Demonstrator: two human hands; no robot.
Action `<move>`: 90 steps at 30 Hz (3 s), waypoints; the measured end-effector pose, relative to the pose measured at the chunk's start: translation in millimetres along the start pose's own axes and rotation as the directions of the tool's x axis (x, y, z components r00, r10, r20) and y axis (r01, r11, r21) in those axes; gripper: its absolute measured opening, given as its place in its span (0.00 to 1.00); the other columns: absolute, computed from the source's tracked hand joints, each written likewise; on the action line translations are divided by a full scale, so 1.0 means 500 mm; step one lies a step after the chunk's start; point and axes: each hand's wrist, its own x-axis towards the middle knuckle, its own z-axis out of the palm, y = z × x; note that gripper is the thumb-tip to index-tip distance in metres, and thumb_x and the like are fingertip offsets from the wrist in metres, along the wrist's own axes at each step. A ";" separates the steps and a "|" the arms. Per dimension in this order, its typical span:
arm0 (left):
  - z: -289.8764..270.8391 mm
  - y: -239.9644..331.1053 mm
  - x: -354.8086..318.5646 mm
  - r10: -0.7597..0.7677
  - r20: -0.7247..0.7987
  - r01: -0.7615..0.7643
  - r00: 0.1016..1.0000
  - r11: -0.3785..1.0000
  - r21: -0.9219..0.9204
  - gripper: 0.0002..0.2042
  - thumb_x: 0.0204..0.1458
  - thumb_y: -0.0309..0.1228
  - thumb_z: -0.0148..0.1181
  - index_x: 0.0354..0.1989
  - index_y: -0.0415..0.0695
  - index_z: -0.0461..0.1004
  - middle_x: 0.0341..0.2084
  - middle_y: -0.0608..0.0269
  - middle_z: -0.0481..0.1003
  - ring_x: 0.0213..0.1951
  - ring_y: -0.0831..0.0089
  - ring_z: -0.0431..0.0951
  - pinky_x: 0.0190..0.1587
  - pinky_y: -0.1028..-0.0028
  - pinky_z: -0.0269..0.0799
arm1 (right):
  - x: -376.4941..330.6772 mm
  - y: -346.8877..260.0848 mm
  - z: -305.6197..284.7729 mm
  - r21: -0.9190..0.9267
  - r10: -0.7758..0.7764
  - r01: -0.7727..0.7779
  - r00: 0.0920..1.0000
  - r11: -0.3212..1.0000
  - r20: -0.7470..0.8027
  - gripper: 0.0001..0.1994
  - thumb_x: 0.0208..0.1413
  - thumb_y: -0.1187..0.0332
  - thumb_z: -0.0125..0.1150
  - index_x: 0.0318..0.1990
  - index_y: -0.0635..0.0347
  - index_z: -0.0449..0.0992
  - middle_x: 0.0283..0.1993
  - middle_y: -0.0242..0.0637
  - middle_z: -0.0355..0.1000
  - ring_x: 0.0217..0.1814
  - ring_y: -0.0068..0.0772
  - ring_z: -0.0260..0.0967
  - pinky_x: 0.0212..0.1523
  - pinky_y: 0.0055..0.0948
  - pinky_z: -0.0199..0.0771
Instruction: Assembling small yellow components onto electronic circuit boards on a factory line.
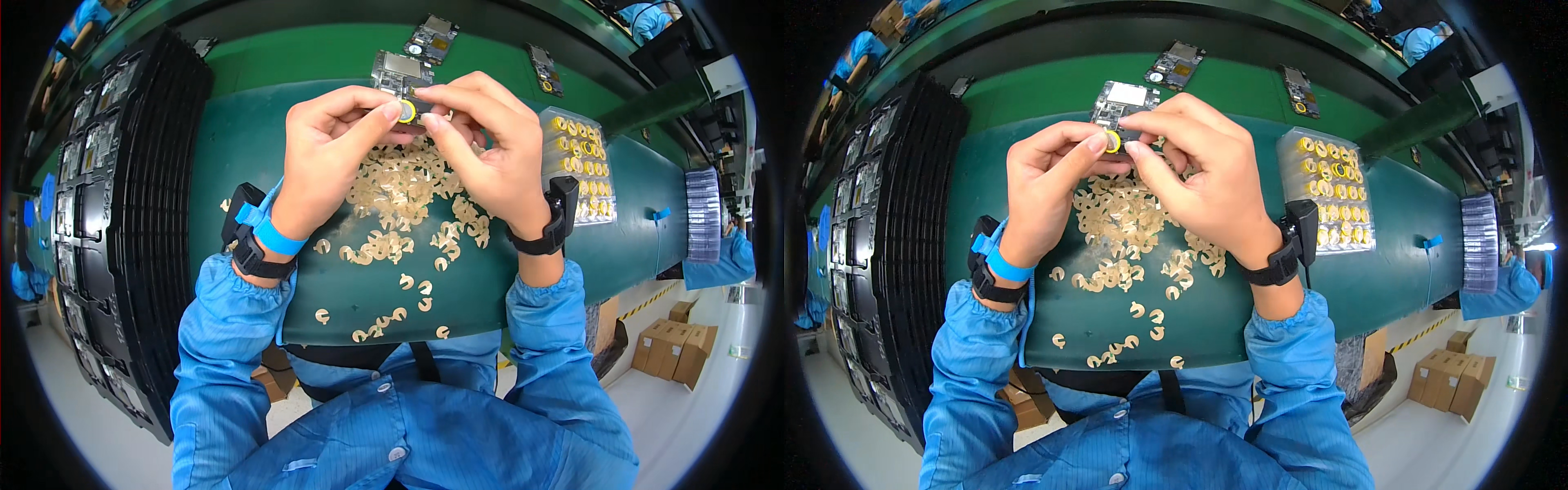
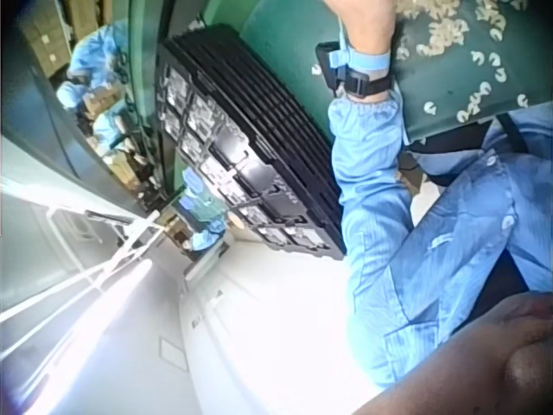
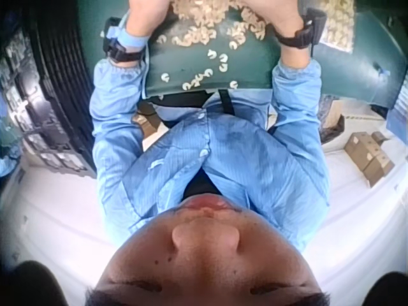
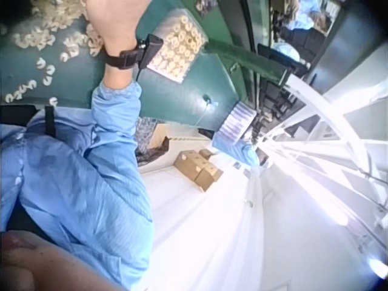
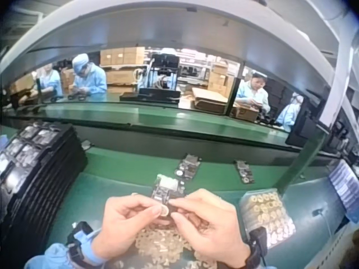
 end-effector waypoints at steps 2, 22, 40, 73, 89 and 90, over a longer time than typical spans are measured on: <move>0.000 0.003 0.000 -0.008 -0.002 0.008 1.000 0.998 0.068 0.09 0.65 0.24 0.58 0.45 0.30 0.79 0.42 0.51 0.82 0.44 0.66 0.84 0.49 0.68 0.84 | -0.001 -0.002 0.004 0.127 0.116 -0.115 0.993 0.985 -0.003 0.09 0.53 0.77 0.69 0.42 0.65 0.83 0.31 0.30 0.73 0.22 0.13 0.55 0.23 0.18 0.54; 0.011 -0.008 0.003 -0.097 0.114 0.111 0.989 0.987 -0.119 0.19 0.68 0.23 0.48 0.65 0.26 0.63 0.58 0.45 0.75 0.59 0.62 0.77 0.64 0.64 0.75 | -0.025 -0.004 0.038 0.418 0.461 -0.440 0.886 0.795 0.056 0.04 0.64 0.76 0.61 0.41 0.70 0.77 0.35 0.31 0.74 0.29 0.13 0.67 0.26 0.16 0.62; 0.002 -0.008 0.007 -0.102 0.142 0.112 0.985 0.992 -0.061 0.20 0.70 0.25 0.45 0.67 0.28 0.64 0.59 0.45 0.74 0.59 0.61 0.77 0.62 0.62 0.76 | -0.021 -0.004 0.043 0.255 0.412 -0.399 0.911 0.881 0.003 0.05 0.59 0.75 0.63 0.37 0.69 0.77 0.27 0.37 0.69 0.24 0.24 0.62 0.26 0.28 0.61; 0.008 -0.004 0.004 -0.064 0.116 0.074 0.991 0.994 -0.084 0.20 0.69 0.24 0.49 0.66 0.28 0.64 0.58 0.44 0.75 0.58 0.62 0.78 0.62 0.63 0.76 | -0.024 -0.005 0.058 0.263 0.410 -0.377 0.909 0.888 -0.081 0.04 0.57 0.75 0.66 0.35 0.67 0.79 0.25 0.32 0.68 0.22 0.20 0.59 0.25 0.26 0.59; 0.021 0.004 0.000 0.000 0.089 0.006 0.996 0.998 -0.060 0.20 0.67 0.21 0.49 0.66 0.26 0.63 0.58 0.43 0.74 0.59 0.60 0.78 0.63 0.62 0.76 | -0.026 0.004 0.068 0.164 0.203 -0.165 0.946 0.972 -0.251 0.04 0.53 0.79 0.70 0.36 0.66 0.84 0.25 0.30 0.69 0.19 0.15 0.57 0.21 0.21 0.54; 0.023 0.006 -0.001 0.003 0.088 0.002 0.996 0.998 -0.056 0.20 0.67 0.20 0.49 0.66 0.26 0.63 0.58 0.44 0.74 0.59 0.60 0.78 0.63 0.62 0.76 | -0.026 0.005 0.070 0.176 0.195 -0.150 0.940 0.973 -0.280 0.04 0.52 0.79 0.70 0.36 0.66 0.84 0.25 0.30 0.69 0.19 0.14 0.57 0.21 0.21 0.54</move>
